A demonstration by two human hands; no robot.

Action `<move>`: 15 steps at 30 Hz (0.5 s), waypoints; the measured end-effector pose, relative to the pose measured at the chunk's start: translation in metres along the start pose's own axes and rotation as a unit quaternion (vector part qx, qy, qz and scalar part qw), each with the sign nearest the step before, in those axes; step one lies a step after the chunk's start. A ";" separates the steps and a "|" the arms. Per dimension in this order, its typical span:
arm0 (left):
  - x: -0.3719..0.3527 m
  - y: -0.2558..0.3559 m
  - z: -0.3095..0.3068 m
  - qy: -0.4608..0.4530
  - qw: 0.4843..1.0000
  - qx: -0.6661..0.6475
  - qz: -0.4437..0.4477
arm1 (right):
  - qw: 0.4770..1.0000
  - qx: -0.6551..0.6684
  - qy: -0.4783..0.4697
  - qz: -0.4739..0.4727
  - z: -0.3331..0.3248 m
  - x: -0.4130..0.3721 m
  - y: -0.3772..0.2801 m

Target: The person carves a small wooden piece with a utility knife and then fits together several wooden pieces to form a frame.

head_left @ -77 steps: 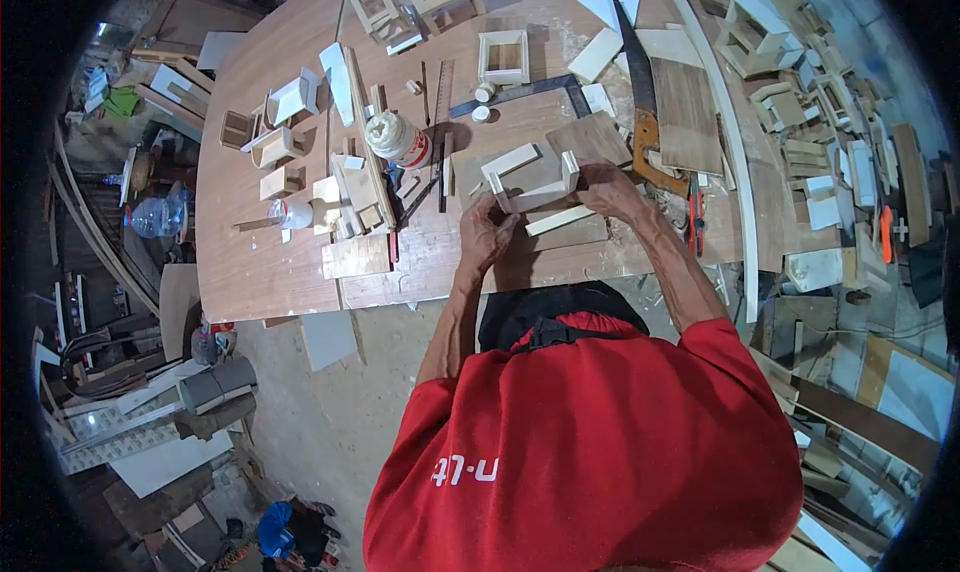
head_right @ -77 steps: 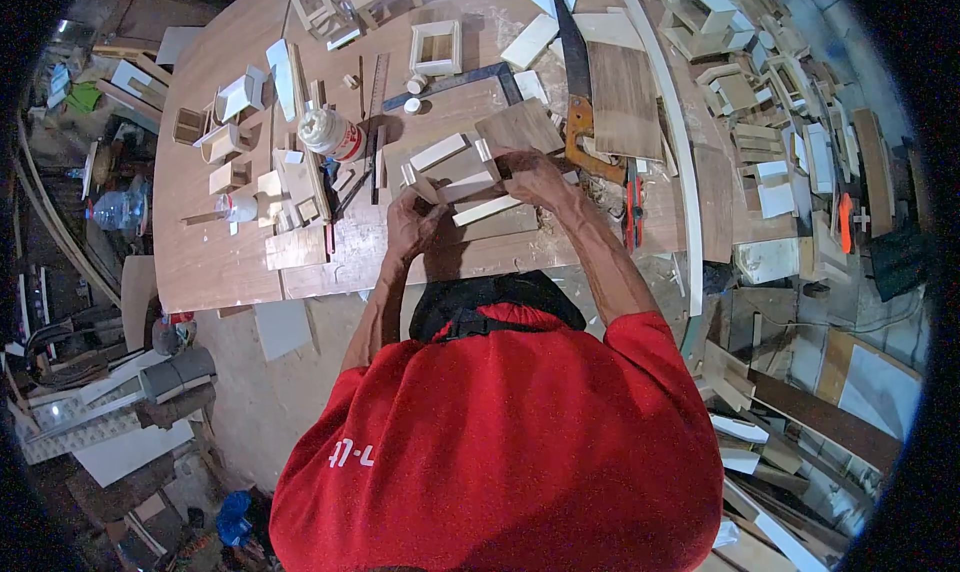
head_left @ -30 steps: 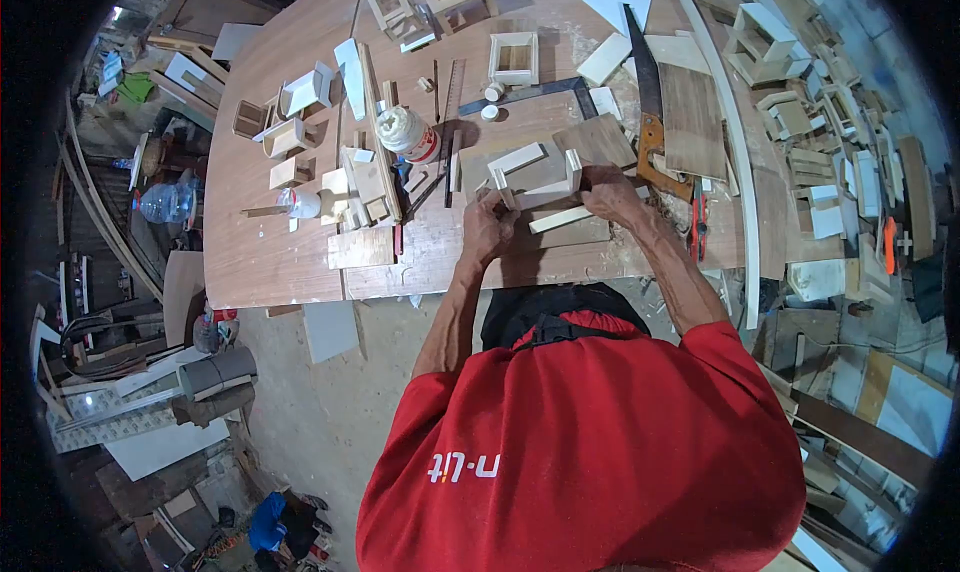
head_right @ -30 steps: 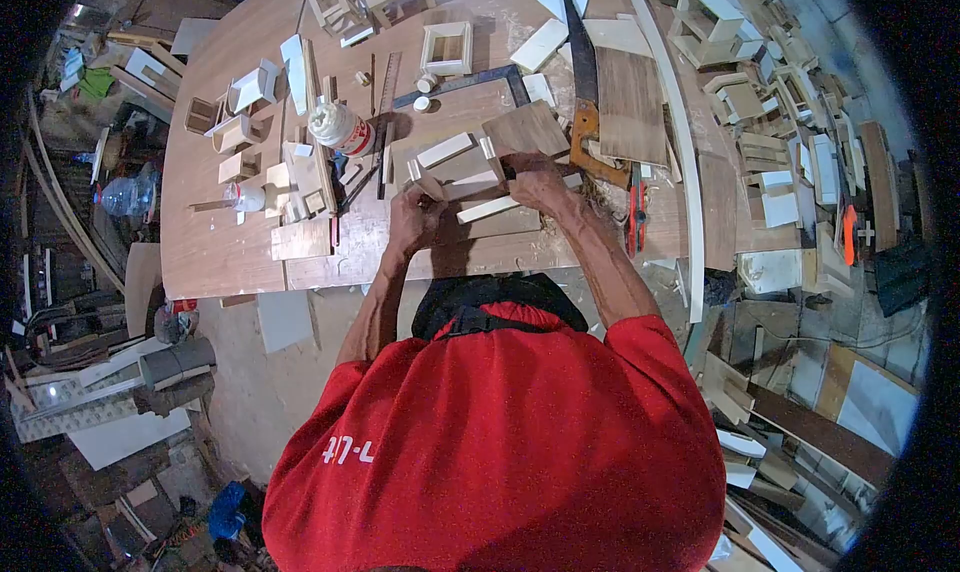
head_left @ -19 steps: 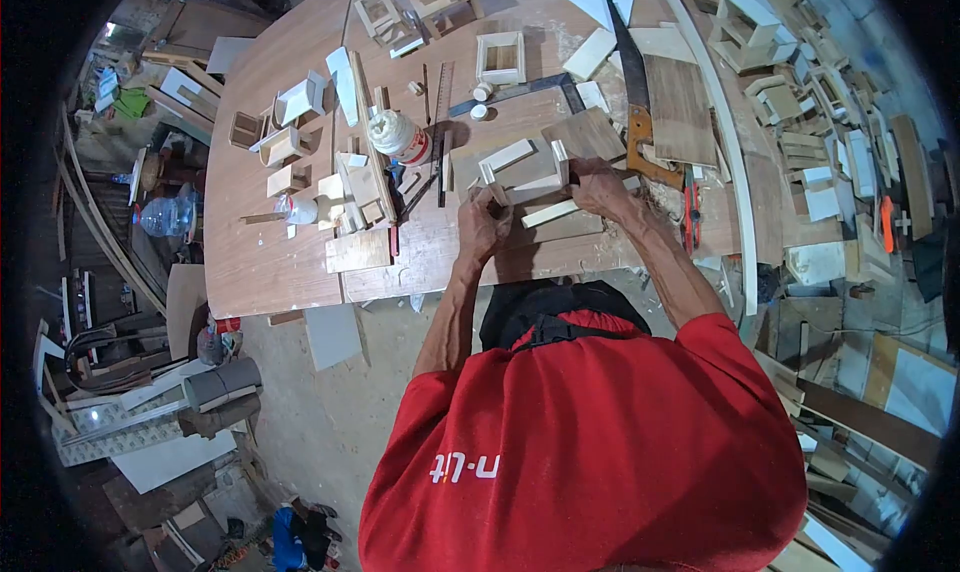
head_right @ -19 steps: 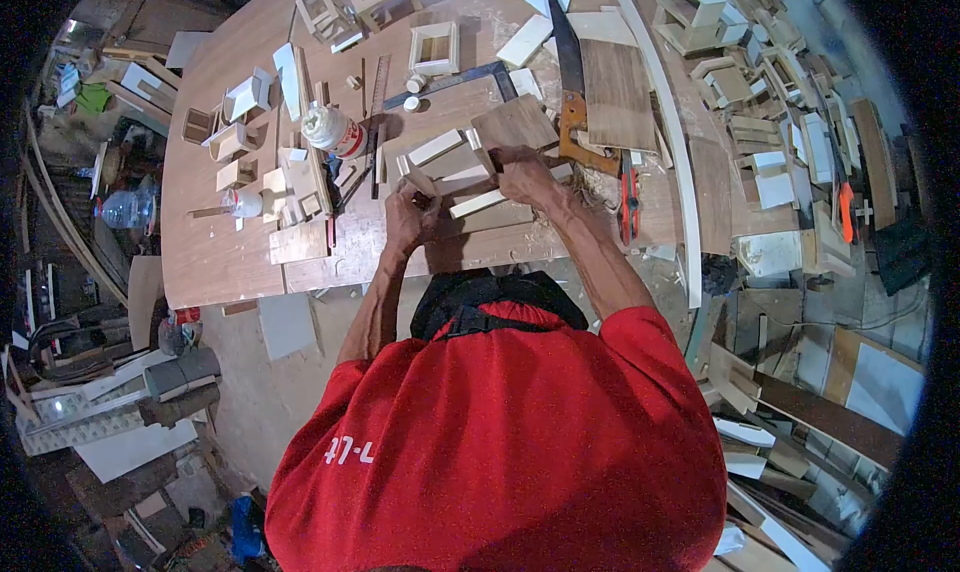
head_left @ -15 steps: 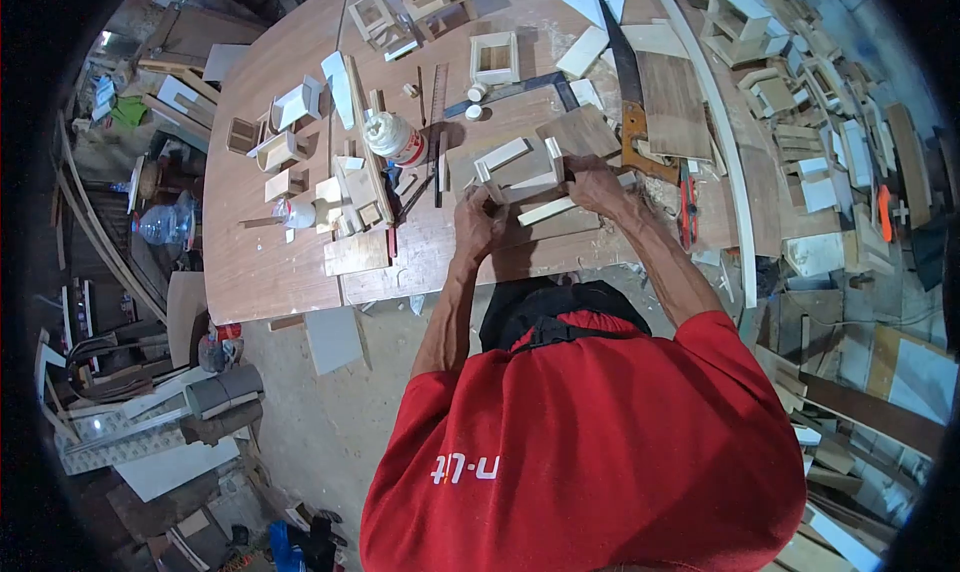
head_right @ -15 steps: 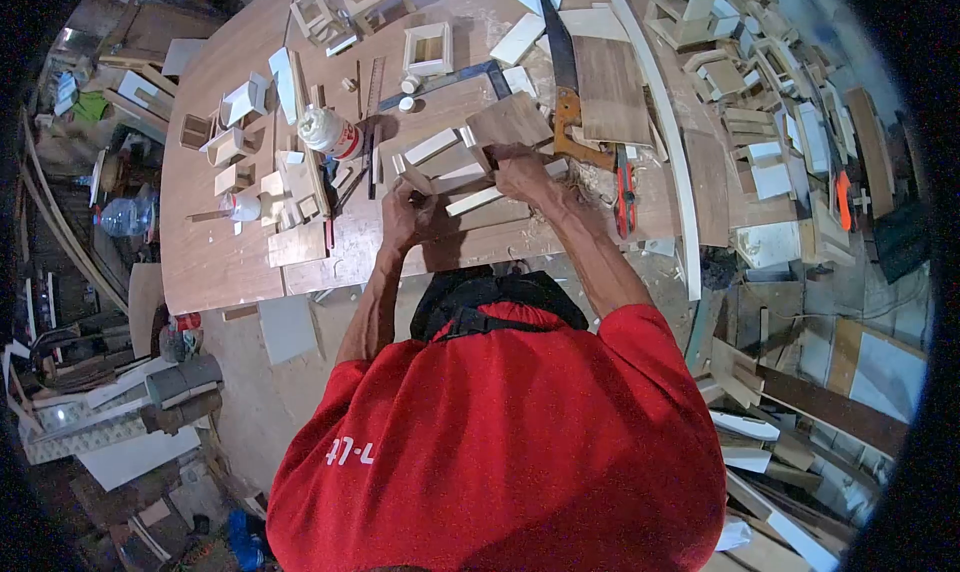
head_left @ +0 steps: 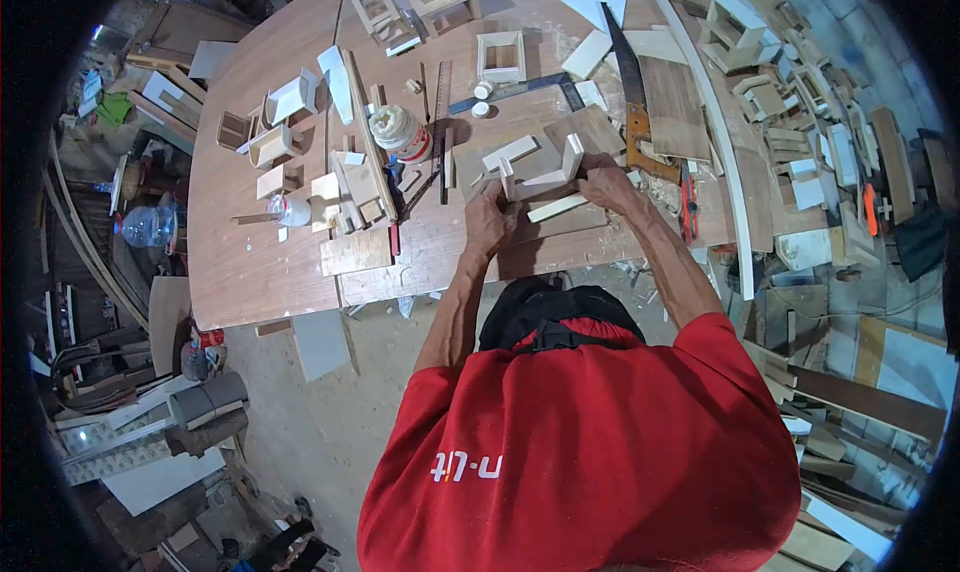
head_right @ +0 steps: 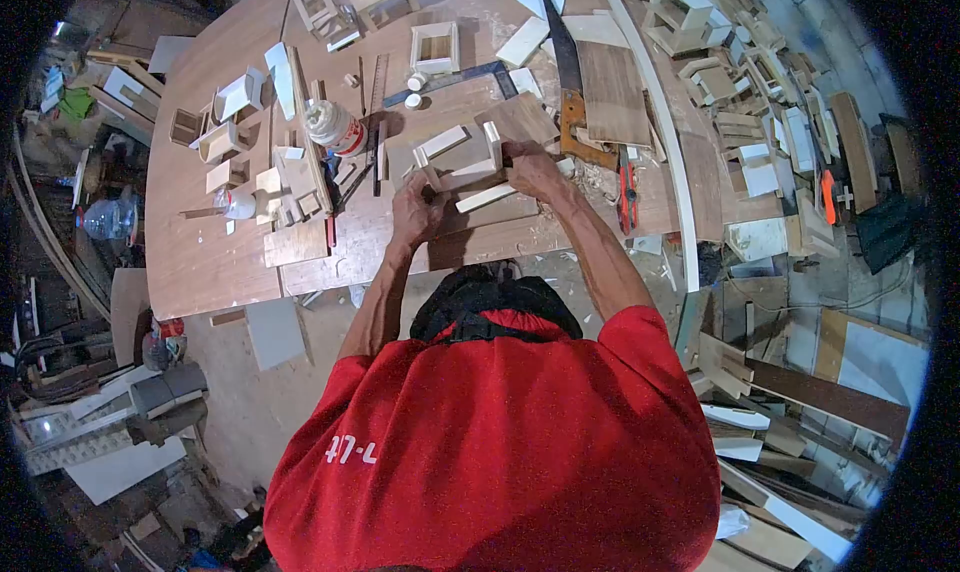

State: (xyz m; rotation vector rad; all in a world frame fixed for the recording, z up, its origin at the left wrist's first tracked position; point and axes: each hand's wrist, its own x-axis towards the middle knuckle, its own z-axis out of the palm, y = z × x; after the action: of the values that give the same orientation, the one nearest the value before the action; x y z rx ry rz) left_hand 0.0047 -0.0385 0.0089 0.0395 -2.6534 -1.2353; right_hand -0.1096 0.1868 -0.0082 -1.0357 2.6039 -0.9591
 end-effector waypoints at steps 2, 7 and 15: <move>0.000 -0.002 0.003 0.014 1.000 -0.004 0.006 | 0.999 -0.007 -0.001 0.049 -0.003 0.001 -0.006; 0.003 -0.010 0.000 -0.022 1.000 0.008 -0.012 | 0.992 0.047 -0.024 0.115 -0.011 0.001 -0.018; 0.014 -0.015 -0.019 -0.144 0.985 -0.098 -0.004 | 0.967 0.114 -0.083 0.211 -0.050 -0.007 -0.068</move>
State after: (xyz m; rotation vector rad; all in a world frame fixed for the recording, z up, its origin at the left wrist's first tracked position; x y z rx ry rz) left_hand -0.0063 -0.0646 0.0121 -0.1735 -2.7513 -1.6082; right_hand -0.0866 0.1795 0.0728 -0.4542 2.3650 -0.9805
